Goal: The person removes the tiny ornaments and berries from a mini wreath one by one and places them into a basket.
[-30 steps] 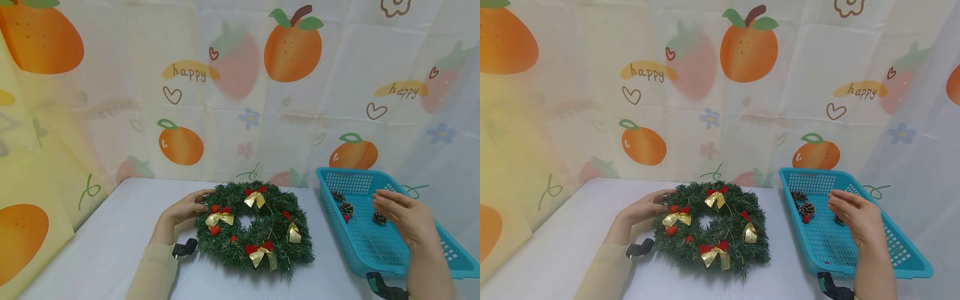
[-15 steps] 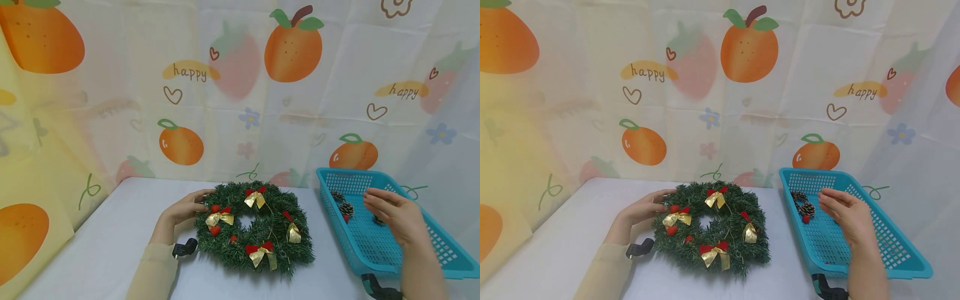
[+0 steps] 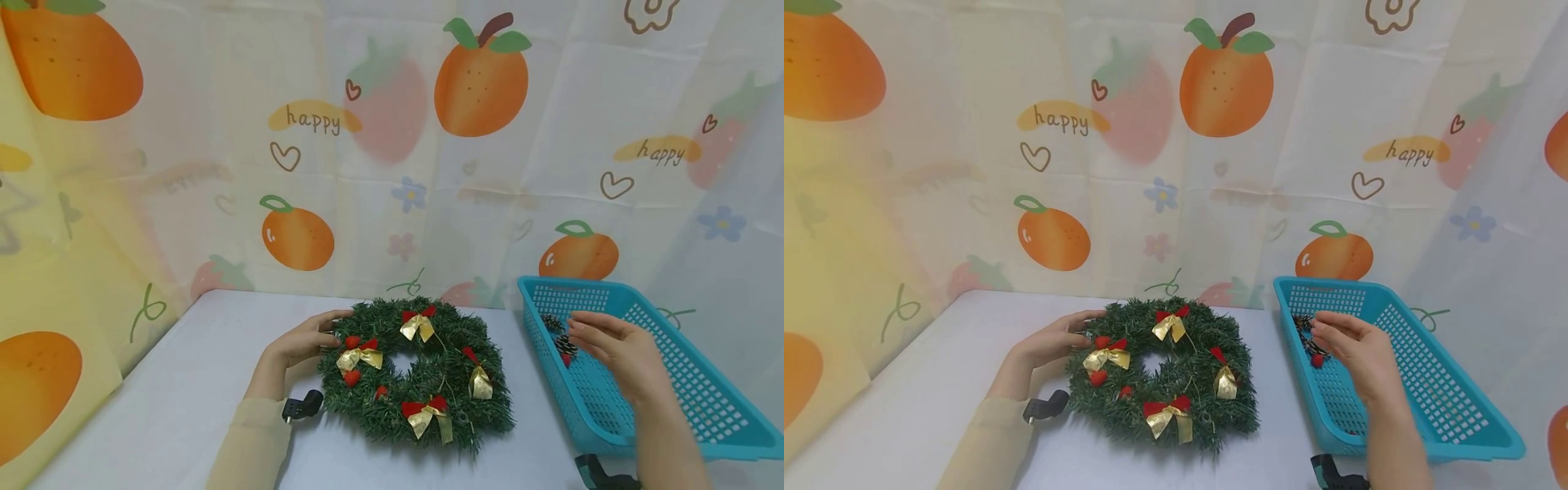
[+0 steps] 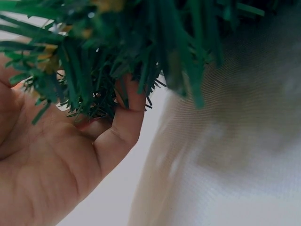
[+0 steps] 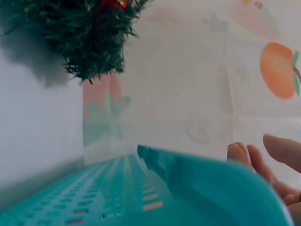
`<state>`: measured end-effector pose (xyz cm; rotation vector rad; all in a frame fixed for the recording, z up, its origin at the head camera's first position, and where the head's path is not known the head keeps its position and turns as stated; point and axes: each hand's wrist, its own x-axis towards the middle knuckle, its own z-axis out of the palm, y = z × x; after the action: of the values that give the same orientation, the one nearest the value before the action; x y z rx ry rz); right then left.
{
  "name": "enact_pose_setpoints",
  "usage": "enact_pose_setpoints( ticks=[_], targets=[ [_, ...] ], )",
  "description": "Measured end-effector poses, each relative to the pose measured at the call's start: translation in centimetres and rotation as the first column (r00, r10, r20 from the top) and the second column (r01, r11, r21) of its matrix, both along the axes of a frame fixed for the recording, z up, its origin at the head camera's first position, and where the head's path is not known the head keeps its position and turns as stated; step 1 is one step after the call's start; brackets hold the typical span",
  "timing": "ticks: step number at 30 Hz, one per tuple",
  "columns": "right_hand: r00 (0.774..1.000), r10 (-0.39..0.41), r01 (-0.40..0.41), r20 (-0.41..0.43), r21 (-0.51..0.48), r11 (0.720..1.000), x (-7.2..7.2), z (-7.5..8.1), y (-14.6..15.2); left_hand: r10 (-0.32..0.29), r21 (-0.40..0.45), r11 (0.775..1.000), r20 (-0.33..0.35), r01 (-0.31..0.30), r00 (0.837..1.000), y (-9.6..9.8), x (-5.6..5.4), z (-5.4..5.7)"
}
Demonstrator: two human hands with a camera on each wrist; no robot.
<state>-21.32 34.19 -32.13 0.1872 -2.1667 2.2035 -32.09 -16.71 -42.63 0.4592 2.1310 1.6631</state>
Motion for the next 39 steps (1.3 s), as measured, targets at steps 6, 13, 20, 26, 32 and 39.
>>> enact_pose_setpoints(
  ticks=[6, 13, 20, 26, 32, 39],
  targets=[
    [1.000, -0.001, 0.001, 0.000, 0.057, 0.998, -0.1, -0.3, -1.3, 0.001, -0.002, 1.000, 0.005, -0.001, 1.000, 0.1, 0.1, 0.1],
    [1.000, -0.018, 0.020, -0.011, 0.203, 0.979, -0.1, -0.4, -2.7, -0.003, -0.008, 1.000, -0.004, 0.003, 1.000, 0.1, -0.1, 0.0],
    [1.000, -0.007, 0.002, 0.013, 0.294, 0.956, -0.1, -0.6, -4.1, -0.004, 0.001, 1.000, -0.002, 0.004, 1.000, -0.1, -0.1, -0.2],
    [0.999, 0.013, -0.021, 0.029, 0.292, 0.956, 0.0, -0.8, -5.5, -0.005, -0.006, 1.000, -0.001, 0.005, 1.000, -0.1, -0.2, -0.2],
    [0.999, 0.040, -0.044, 0.018, 0.285, 0.958, 0.3, -0.8, -6.5, -0.009, -0.007, 1.000, -0.002, 0.009, 1.000, 0.0, -0.2, -0.3],
    [0.997, 0.068, -0.072, 0.025, 0.289, 0.955, 0.5, -0.8, -8.1, 0.001, -0.009, 1.000, -0.005, -0.001, 1.000, 0.0, -0.3, -0.2]
  ],
)
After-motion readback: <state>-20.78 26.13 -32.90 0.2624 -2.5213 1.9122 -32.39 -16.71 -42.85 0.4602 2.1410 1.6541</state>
